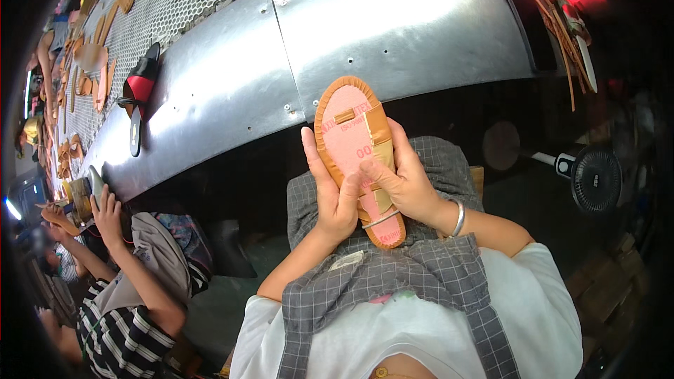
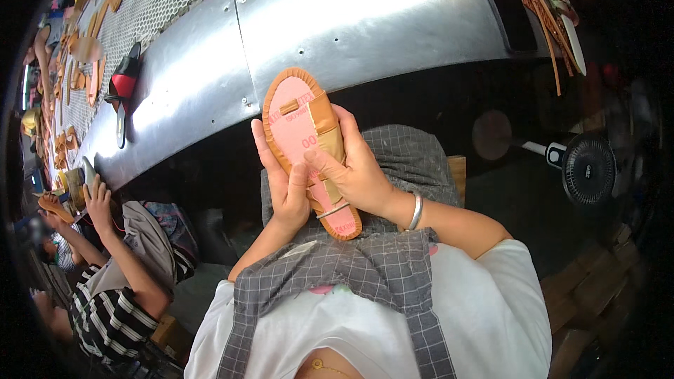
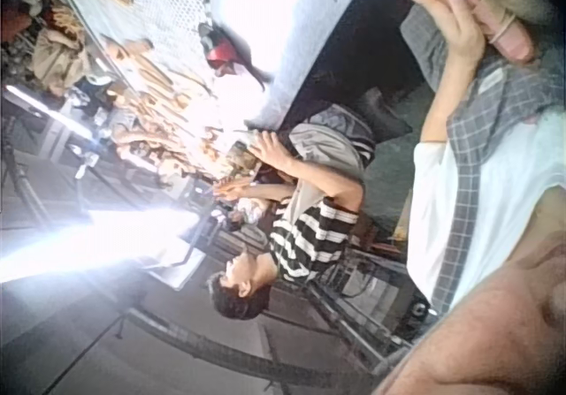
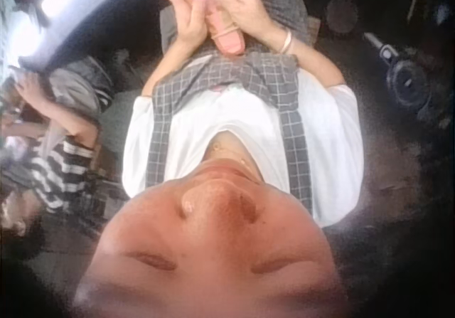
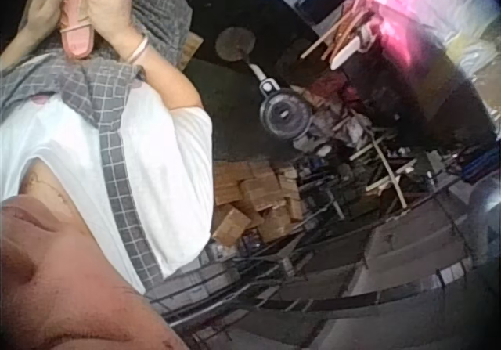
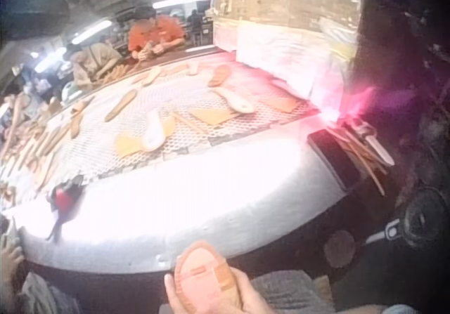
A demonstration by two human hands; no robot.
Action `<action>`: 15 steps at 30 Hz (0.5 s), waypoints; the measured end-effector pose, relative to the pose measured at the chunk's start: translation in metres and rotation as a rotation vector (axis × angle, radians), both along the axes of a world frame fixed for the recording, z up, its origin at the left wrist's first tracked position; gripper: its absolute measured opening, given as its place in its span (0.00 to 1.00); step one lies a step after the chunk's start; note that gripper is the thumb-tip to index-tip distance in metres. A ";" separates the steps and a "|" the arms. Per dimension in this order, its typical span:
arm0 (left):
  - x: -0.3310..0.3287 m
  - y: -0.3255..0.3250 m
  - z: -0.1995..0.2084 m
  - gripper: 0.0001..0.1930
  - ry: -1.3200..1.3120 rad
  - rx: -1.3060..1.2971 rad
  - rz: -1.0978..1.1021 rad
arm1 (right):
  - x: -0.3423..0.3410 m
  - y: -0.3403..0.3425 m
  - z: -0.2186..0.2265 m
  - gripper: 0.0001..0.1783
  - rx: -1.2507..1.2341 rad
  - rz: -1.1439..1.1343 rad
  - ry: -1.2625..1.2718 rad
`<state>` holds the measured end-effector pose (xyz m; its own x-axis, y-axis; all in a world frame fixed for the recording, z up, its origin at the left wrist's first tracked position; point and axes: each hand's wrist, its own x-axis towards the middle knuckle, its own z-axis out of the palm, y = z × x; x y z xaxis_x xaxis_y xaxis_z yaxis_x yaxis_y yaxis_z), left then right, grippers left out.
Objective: The person assembles sandals by taking straps and soles from a conveyor, wrapping and fitting them onto a shoe last by hand, and removing the shaped sandal from the last.
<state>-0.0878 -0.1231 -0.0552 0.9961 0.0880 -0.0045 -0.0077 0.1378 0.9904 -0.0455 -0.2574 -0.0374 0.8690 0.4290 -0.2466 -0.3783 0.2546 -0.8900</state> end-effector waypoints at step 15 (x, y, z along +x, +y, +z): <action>-0.004 0.004 0.040 0.45 0.223 -0.370 -0.043 | -0.003 -0.037 0.038 0.37 -0.165 0.395 -0.142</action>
